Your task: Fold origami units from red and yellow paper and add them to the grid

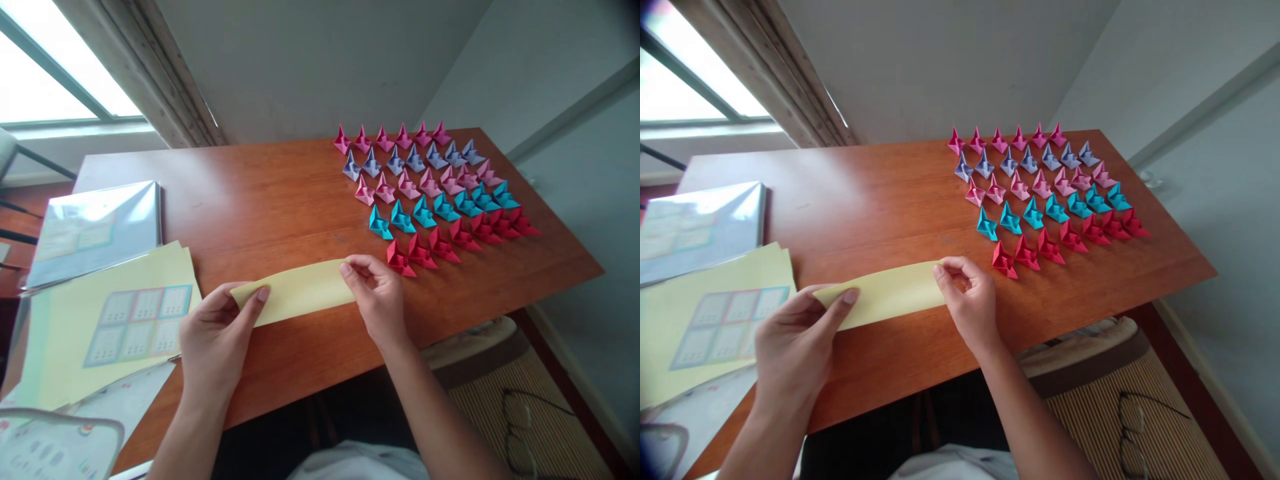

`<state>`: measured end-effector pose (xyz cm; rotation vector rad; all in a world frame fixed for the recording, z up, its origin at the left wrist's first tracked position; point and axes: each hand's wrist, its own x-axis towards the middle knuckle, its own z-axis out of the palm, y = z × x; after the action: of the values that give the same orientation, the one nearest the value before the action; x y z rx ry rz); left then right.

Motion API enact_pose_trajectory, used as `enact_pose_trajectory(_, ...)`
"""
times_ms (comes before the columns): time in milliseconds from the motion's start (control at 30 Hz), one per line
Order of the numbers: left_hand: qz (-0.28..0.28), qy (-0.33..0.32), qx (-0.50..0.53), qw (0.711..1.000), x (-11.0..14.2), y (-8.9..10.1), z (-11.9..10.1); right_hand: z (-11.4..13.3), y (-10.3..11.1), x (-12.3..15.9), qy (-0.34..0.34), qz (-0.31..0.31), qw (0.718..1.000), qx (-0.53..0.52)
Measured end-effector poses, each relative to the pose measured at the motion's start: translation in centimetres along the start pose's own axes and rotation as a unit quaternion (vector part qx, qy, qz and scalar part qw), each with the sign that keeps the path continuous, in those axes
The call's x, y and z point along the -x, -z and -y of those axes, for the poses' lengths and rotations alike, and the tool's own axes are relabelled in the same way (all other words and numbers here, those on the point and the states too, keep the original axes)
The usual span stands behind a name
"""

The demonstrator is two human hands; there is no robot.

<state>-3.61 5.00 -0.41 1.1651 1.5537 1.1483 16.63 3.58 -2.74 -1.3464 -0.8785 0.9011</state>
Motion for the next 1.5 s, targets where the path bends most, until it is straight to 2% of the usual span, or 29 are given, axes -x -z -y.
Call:
enact_pose_trajectory(300,-0.022,0.011,0.02,0.999,0.0,0.0,0.5,0.2,0.2,0.1,0.036,-0.004,0.999,0.028)
enact_pose_trajectory(733,-0.042,0.017,0.029,0.999,0.2,0.0,0.6,0.5,0.2,0.2,0.025,0.006,1.0,-0.002)
enact_pose_trajectory(1167,-0.032,0.021,0.062,0.997,0.5,-0.7,-0.7,0.7,0.4,0.2,0.007,-0.003,1.0,0.013)
enact_pose_trajectory(1500,-0.002,0.022,0.099,0.995,0.1,0.0,0.7,0.2,1.4,0.5,0.028,-0.03,0.998,0.052)
